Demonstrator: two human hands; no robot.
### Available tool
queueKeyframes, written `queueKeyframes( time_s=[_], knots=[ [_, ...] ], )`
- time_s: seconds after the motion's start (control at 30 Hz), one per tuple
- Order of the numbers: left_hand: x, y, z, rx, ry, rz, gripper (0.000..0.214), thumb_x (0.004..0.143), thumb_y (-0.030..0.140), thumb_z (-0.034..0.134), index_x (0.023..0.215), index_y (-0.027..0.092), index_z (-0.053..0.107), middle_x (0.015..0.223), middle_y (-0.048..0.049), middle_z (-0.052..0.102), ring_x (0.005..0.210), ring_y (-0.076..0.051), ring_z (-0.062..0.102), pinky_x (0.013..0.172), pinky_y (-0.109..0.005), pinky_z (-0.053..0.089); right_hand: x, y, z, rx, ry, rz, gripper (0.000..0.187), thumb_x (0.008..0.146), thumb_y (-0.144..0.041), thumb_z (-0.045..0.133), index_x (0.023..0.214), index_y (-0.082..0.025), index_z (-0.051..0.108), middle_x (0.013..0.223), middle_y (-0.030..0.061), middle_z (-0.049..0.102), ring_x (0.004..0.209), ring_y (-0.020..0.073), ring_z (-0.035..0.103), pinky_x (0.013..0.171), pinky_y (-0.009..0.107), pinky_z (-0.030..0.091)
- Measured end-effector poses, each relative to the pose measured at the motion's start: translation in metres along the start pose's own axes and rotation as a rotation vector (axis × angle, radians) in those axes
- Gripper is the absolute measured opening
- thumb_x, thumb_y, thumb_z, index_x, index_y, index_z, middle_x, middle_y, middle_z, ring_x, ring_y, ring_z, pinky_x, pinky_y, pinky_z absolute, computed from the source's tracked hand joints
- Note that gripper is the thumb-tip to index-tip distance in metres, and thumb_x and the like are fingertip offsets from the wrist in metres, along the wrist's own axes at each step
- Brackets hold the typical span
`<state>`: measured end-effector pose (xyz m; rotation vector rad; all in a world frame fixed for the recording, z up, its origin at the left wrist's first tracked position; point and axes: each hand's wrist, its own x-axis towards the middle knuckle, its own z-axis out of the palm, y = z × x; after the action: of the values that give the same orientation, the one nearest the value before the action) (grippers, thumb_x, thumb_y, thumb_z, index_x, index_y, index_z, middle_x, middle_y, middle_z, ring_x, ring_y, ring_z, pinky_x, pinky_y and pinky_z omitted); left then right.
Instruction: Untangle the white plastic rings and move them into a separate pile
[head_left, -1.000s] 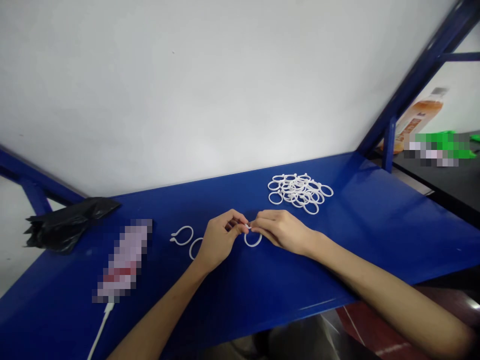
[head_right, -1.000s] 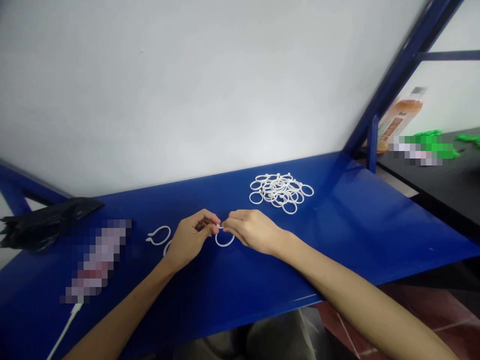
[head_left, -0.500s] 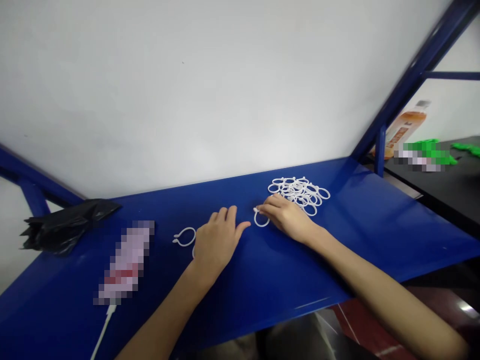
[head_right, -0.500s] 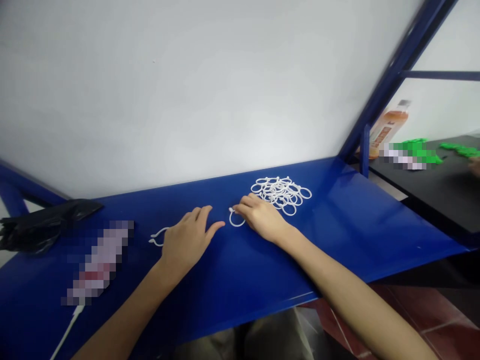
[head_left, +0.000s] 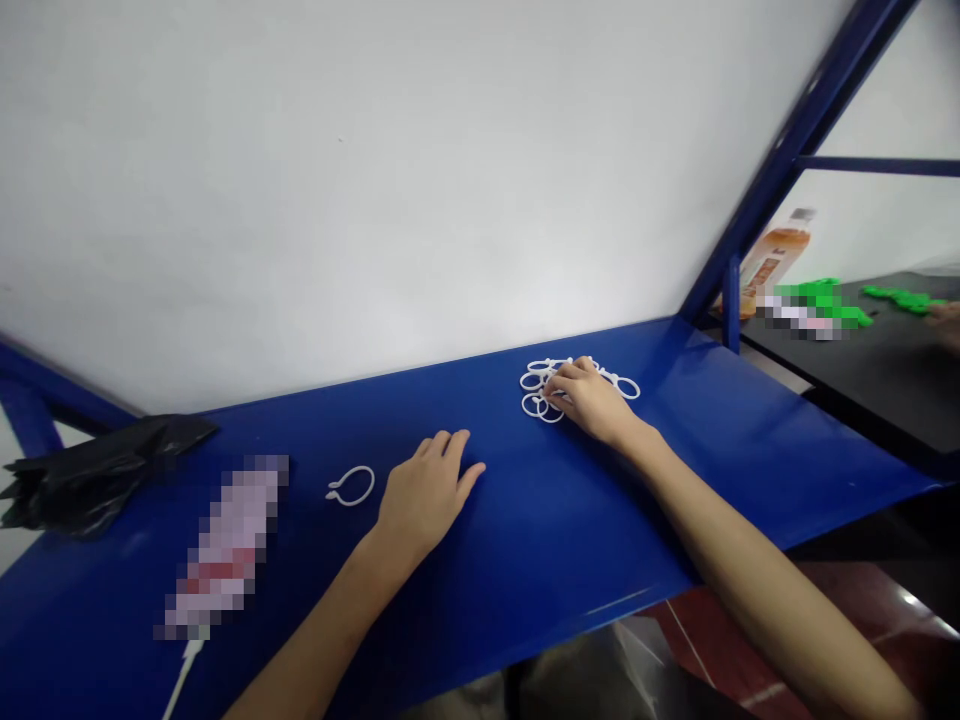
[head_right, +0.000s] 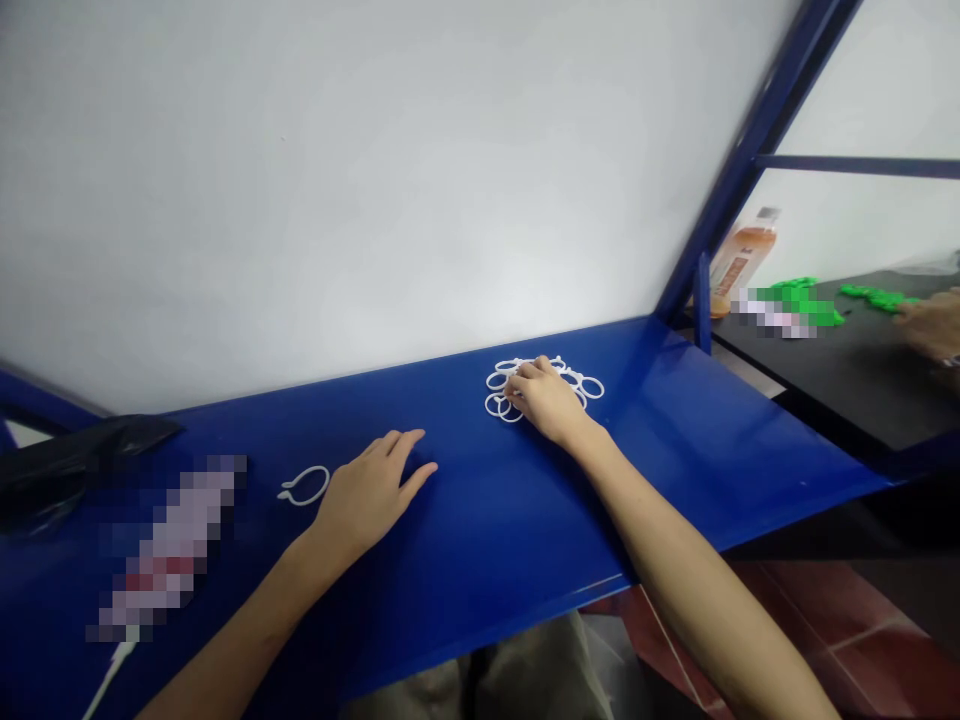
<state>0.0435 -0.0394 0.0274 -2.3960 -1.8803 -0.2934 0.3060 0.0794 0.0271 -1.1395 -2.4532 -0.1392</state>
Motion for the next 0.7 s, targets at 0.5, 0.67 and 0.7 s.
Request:
queueKeyframes(
  time_s=[0.5,0.67,0.7],
  knots=[
    [0.003,-0.013,0.007,-0.21,0.062,0.21,0.051,0.09,0.035,0.064,0.137,0.023,0.051,0.133,-0.0084,0.059,0.118,-0.028,0.056,0.102,-0.048,0.046,0.001,-0.004,0.001,0.016,0.121,0.037,0.021,0.096,-0.025,0.054,0.1,-0.017,0.074,0.089,0.0113,0.064,0.087,0.0258,0.047,0.076,0.038,0.045],
    [0.004,-0.01,0.013,-0.203,-0.001,0.225,0.037,0.096,0.026,0.053,0.133,0.021,0.056,0.125,-0.008,0.063,0.113,-0.025,0.056,0.098,-0.044,0.046,0.001,-0.029,-0.005,0.161,0.094,-0.008,0.022,0.097,-0.03,0.055,0.101,-0.019,0.073,0.092,0.0093,0.066,0.091,0.0255,0.051,0.084,0.041,0.047],
    [0.004,-0.008,0.014,-0.204,0.004,0.239,0.035,0.098,0.023,0.05,0.132,0.02,0.056,0.122,-0.0077,0.065,0.111,-0.024,0.057,0.097,-0.043,0.046,0.0,-0.036,-0.006,0.221,0.049,-0.046,0.021,0.096,-0.032,0.057,0.103,-0.019,0.072,0.094,0.0087,0.067,0.093,0.0251,0.053,0.086,0.041,0.047]
  ],
)
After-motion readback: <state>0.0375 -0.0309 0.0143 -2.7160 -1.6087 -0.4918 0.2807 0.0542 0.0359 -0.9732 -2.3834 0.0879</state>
